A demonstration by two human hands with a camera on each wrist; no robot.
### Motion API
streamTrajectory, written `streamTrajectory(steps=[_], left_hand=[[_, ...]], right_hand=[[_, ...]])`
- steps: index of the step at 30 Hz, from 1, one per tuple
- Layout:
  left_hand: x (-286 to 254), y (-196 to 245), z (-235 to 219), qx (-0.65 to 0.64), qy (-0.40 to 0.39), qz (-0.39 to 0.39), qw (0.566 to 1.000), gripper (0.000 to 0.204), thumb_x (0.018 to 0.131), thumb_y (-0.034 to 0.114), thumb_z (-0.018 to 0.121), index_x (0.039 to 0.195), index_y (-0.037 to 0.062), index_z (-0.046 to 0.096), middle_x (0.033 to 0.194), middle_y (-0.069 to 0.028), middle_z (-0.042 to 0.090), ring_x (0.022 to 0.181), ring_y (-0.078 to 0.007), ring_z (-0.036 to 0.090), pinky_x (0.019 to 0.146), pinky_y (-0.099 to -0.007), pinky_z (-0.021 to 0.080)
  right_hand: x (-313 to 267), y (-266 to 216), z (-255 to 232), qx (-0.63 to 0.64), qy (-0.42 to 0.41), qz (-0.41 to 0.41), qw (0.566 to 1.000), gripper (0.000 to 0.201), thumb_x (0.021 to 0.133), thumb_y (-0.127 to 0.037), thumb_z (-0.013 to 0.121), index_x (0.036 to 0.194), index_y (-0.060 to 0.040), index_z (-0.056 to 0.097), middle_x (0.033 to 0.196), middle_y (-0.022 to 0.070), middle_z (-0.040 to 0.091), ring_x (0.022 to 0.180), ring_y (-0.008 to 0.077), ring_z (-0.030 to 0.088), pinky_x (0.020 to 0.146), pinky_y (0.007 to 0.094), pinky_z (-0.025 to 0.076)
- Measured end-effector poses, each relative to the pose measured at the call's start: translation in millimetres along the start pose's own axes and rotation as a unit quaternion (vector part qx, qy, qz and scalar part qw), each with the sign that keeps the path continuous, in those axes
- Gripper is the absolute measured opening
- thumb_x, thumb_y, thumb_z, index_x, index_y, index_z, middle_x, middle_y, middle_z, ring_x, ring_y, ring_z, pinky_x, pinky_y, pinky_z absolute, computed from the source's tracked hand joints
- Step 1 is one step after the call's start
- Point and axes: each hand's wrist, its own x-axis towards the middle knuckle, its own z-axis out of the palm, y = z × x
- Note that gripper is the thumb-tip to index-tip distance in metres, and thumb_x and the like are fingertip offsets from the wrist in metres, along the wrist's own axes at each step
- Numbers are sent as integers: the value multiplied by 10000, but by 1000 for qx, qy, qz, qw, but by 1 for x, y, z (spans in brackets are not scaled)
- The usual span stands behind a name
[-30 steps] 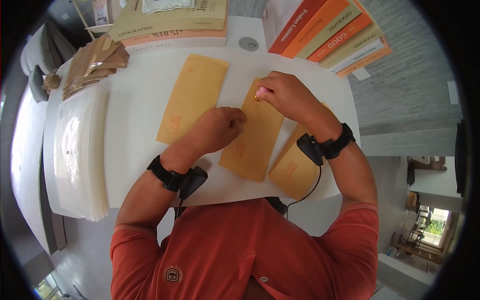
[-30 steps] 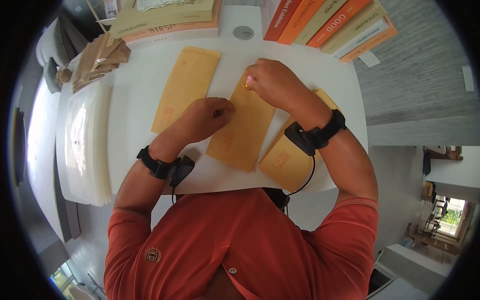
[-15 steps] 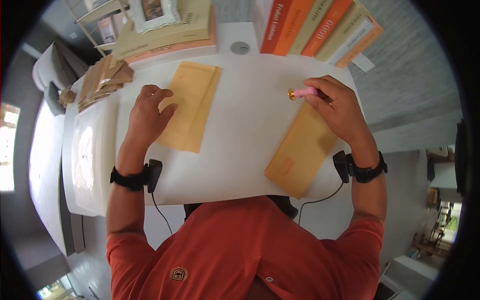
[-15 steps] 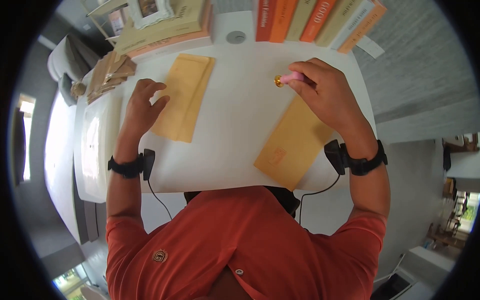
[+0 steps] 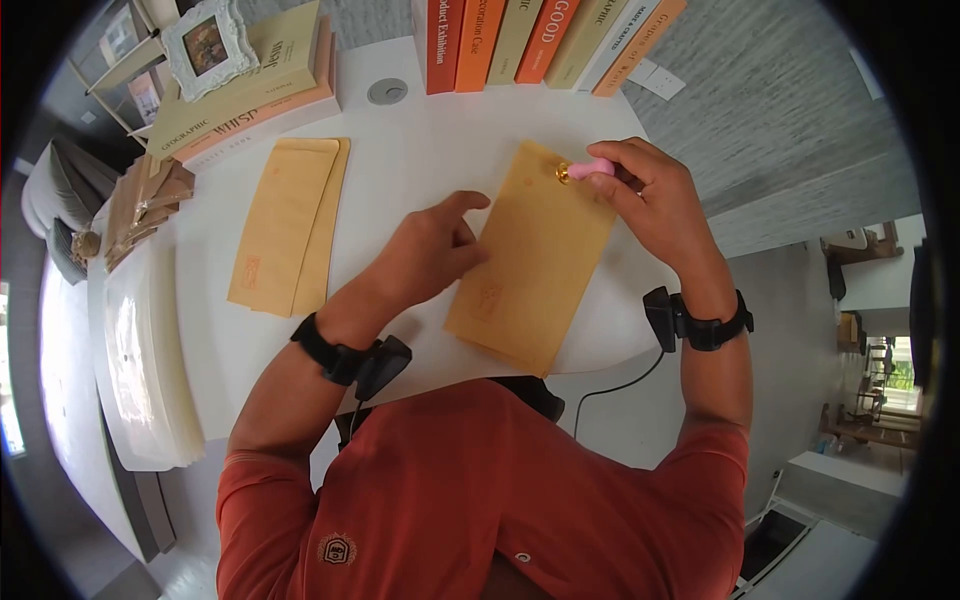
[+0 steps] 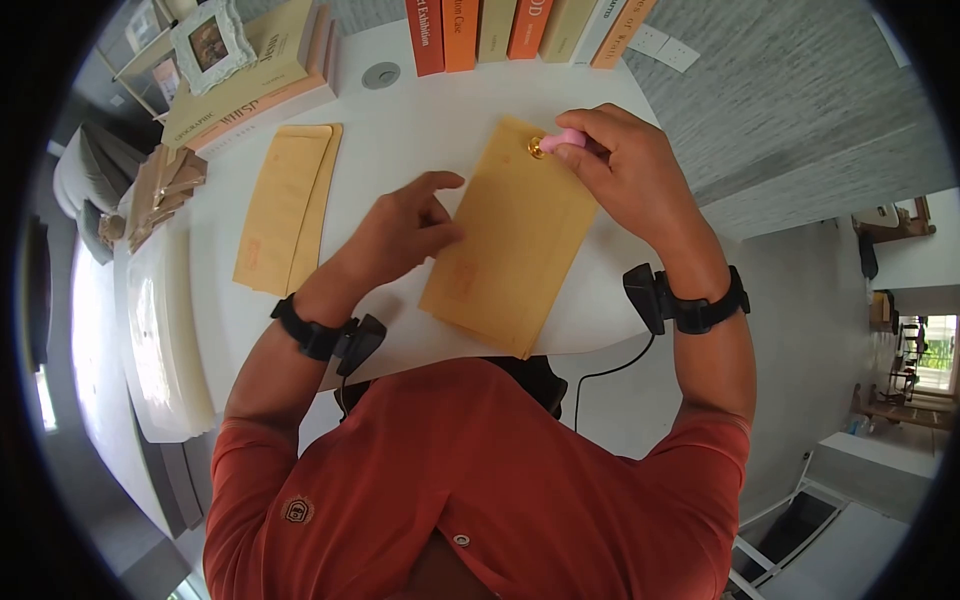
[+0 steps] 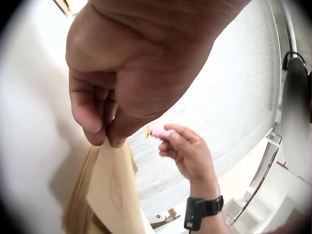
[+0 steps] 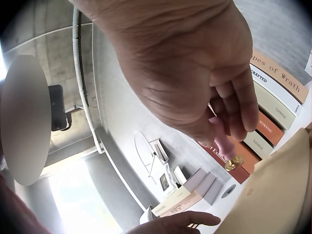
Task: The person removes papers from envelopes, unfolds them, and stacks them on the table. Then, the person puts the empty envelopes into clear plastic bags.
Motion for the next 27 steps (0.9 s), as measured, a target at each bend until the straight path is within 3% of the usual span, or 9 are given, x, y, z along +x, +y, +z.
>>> streamTrajectory(steps=[2,5,6,9,12,15,21,24,27], left_hand=[[-15,5,-21,-79,35,-18,996,384,948,96,671,1320,51,590,828,13,630,661,-47,572,568,-211,464],[-28,-12,-57,-35,63,-75,995,250,958,126,656,1187,28,669,784,5,631,686,-53,575,615,-250,490],[-32,-14,-65,-3,56,-98,994,191,962,121,629,1104,28,717,819,-63,685,714,-132,637,671,-295,521],[-38,-52,-67,183,100,17,978,213,960,121,596,1116,46,720,916,-166,720,790,-279,684,749,-371,545],[-40,-46,-62,216,100,6,971,219,968,124,599,1135,23,699,919,-167,687,843,-315,676,777,-387,529],[-40,-54,-58,245,114,29,962,200,958,104,586,1107,35,700,909,-185,677,832,-339,665,761,-398,529],[-38,-59,-59,254,111,44,960,187,960,104,567,1086,49,694,879,-185,662,812,-360,652,753,-426,530],[-39,-64,-59,239,123,54,962,185,967,120,560,1077,55,694,882,-177,661,814,-359,655,753,-428,531],[-39,-64,-59,234,115,40,965,179,968,122,562,1069,56,693,891,-173,661,824,-360,656,757,-429,531]], right_hand=[[4,-4,0,7,15,-16,1000,241,927,-147,707,1114,4,686,897,69,657,742,155,618,692,292,515],[15,-15,5,23,9,-45,999,242,929,-150,710,1120,-3,686,877,61,652,745,147,617,692,288,515],[20,-19,12,46,0,-47,998,242,928,-156,709,1115,-4,685,874,68,654,746,159,621,693,295,517],[40,-32,40,70,-31,-76,994,235,924,-175,704,1087,-8,681,860,90,656,744,208,628,697,320,518],[63,-43,72,18,-102,-99,990,193,909,-195,680,973,-15,658,840,126,641,765,311,614,720,390,511],[79,-40,109,1,-100,-152,983,167,915,-189,651,923,-23,643,836,123,636,793,325,610,734,420,504],[105,-51,136,-50,-124,-128,983,175,929,-196,603,905,-32,657,863,145,649,826,347,614,755,449,502],[111,-33,152,-67,-160,-117,978,210,908,-210,685,991,-18,699,874,129,676,807,298,626,745,384,506],[116,-43,147,-51,-190,-67,978,210,892,-204,691,998,-25,724,879,134,684,819,296,633,757,382,506]])
